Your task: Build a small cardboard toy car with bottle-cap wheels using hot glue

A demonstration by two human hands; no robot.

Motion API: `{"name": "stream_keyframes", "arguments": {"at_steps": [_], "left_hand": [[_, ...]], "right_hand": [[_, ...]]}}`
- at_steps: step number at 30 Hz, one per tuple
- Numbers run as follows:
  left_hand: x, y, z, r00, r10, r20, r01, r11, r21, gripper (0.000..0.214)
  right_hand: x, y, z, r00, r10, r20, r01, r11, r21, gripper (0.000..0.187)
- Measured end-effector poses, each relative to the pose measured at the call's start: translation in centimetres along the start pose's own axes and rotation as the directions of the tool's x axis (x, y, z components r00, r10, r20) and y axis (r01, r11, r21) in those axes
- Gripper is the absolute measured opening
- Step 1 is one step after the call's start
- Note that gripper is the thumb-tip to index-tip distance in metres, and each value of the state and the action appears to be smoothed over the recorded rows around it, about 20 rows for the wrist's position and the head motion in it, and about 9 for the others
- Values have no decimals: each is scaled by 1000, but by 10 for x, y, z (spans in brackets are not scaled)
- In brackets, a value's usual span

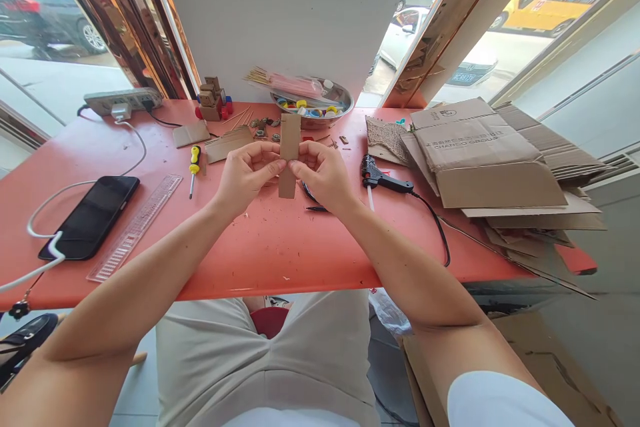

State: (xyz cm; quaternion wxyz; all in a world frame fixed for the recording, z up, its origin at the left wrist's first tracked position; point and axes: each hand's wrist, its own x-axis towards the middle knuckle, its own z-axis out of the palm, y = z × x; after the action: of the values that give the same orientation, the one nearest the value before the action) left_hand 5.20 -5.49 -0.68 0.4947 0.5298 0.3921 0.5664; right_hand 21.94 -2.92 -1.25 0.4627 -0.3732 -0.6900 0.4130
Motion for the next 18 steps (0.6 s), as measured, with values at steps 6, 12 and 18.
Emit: {"name": "stream_keyframes", "arguments": {"at_steps": [6,12,18], "left_hand": [[-1,-1,3,996,-62,-64,57,996,-64,24],[-3,-5,9,988,-88,-129,75,991,-107,24],[-4,-2,12,984,-152,-93,132,972,-195,30]], "right_hand": [[-1,3,4,999,29,28,-31,994,101,11],[-1,3,10,998,66,-13,-63,986,153,9],[-2,0,13,996,61,-66,-51,988,144,9]]}}
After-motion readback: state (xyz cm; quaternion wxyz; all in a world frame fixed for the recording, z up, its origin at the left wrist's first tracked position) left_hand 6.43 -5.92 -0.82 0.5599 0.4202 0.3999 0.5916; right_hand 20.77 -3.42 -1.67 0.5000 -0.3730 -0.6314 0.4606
